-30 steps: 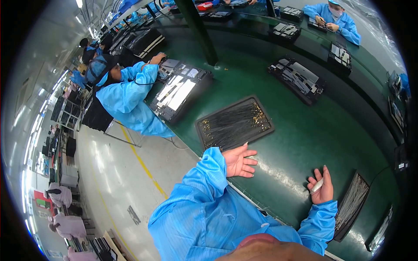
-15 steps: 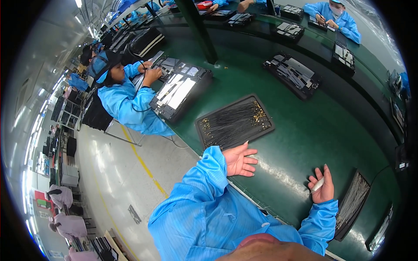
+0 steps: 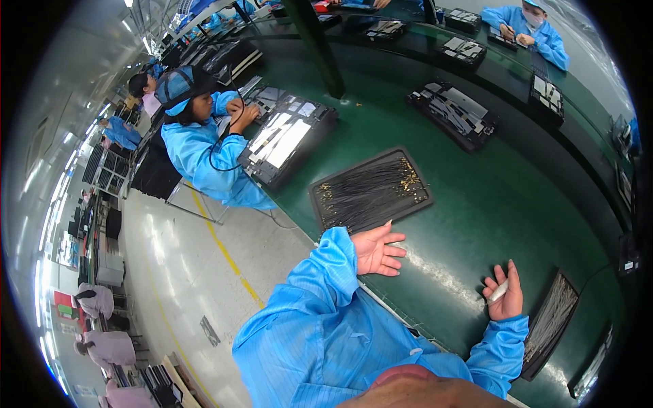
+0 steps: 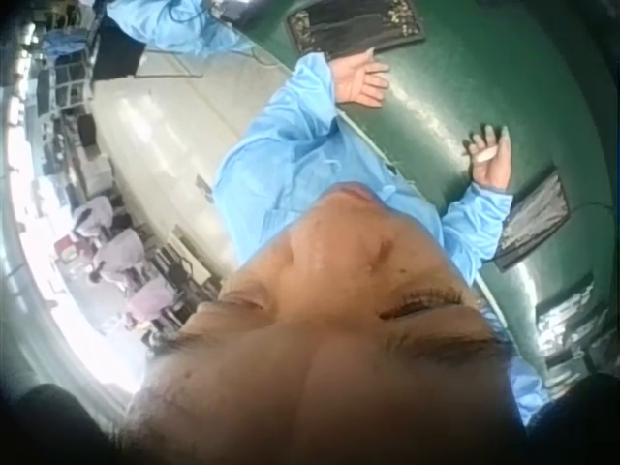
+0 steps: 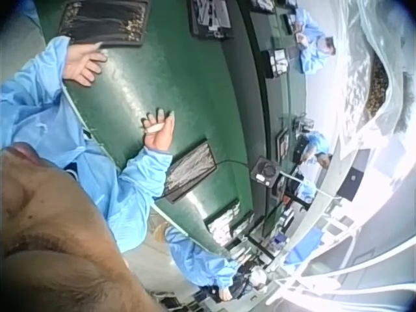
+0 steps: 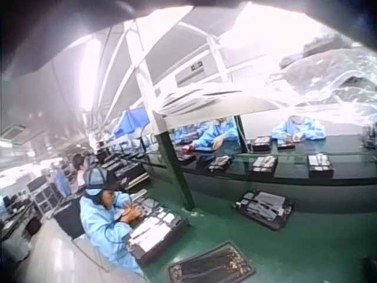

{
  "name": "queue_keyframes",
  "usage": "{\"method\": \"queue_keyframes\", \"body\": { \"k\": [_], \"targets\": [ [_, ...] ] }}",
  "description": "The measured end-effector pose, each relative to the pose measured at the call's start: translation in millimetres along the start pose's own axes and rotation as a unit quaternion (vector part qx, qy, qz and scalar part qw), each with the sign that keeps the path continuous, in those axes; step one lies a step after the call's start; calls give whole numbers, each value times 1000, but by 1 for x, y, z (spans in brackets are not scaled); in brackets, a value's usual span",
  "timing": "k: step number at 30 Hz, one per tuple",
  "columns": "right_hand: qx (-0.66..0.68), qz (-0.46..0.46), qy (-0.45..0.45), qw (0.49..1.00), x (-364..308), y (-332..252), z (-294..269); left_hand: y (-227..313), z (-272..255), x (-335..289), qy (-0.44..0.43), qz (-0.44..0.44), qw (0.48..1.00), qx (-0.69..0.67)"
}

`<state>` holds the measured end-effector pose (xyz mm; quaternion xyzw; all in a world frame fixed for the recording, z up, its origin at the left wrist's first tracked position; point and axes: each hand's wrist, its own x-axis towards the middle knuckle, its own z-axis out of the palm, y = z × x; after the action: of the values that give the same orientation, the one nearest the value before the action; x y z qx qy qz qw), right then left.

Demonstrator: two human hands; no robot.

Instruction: The person assembles internal components, a battery, and a ribbon cable into an electronic device, using a plastic tool to manipulate the parts.

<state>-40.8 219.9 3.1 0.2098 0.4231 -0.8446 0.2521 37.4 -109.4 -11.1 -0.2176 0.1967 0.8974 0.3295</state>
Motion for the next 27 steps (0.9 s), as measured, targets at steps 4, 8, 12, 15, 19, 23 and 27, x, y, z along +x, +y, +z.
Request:
{"method": "queue_keyframes", "body": {
  "k": [4,8,12,15,19,23,27],
  "targets": [
    [2,-3,-7,1000,0,0,0,2,0,0,-7,-2,1000,3],
    [-5,0,2,1000,-2,-1,-1,-1,0,0,-7,-1,1000,7],
    [-8,0,12,1000,-3,-1,-1,-2,0,1,-17,0,1000,4],
    [-7,-2,2,1000,-3,-2,-4,-4,1,2,-14,0,1000,3],
    [-8,-1,5,1000,-5,-3,-4,-4,4,1,-12,2,1000,8],
    [-13,-1,11,1000,-7,-4,-6,-8,8,1,-6,4,1000,10],
    [-13,-3,5,1000,-6,-3,-9,-8,7,1,-8,5,1000,11]
  ]
}}
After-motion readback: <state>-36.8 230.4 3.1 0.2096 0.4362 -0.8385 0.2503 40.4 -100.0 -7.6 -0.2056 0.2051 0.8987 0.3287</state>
